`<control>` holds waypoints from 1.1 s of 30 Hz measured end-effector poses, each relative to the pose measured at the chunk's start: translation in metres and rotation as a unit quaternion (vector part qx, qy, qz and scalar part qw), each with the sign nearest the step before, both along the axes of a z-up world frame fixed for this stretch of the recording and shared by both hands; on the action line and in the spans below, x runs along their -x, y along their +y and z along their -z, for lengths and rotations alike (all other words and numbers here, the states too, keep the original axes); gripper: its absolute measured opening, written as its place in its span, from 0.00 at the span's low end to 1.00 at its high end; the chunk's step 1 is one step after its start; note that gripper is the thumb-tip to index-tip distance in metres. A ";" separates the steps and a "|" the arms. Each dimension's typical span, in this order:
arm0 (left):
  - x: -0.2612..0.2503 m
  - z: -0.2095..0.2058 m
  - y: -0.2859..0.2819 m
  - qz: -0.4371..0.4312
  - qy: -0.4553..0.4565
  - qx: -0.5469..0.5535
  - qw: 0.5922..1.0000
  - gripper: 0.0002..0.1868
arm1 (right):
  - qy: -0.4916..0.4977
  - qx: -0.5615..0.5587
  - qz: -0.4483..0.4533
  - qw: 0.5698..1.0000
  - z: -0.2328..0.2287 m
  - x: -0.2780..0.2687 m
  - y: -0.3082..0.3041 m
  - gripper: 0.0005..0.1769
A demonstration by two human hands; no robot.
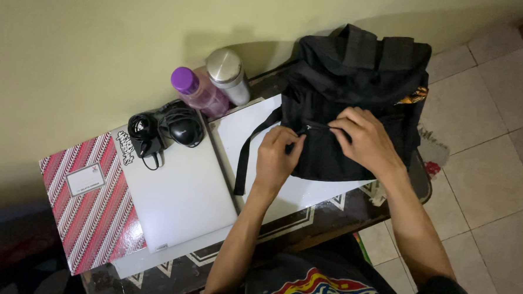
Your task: The person packs a black backpack with daily essentials from a table. They place a charger, wallet, glasses, lip balm, a patterned notebook, and a laptop into the bag, then zip it closed. A computer mouse and power adapter remain on the table.
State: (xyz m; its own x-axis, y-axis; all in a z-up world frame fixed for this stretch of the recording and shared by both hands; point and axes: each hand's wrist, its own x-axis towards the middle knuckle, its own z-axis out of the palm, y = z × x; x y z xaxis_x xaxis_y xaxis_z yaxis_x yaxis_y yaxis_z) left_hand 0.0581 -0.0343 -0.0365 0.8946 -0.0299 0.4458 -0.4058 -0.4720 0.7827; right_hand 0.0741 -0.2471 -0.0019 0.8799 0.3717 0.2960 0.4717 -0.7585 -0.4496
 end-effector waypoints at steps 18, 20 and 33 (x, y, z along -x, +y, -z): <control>0.001 -0.003 -0.020 0.051 0.038 0.091 0.994 0.05 | 0.012 -0.066 -0.057 0.996 -0.009 -0.010 0.011 0.10; 0.003 -0.003 -0.021 0.033 0.010 0.065 0.997 0.06 | -0.017 -0.059 -0.054 0.997 -0.010 -0.010 0.010 0.08; -0.010 -0.010 -0.025 0.024 -0.042 0.051 0.998 0.08 | 0.019 -0.088 -0.027 0.996 -0.013 -0.006 0.000 0.07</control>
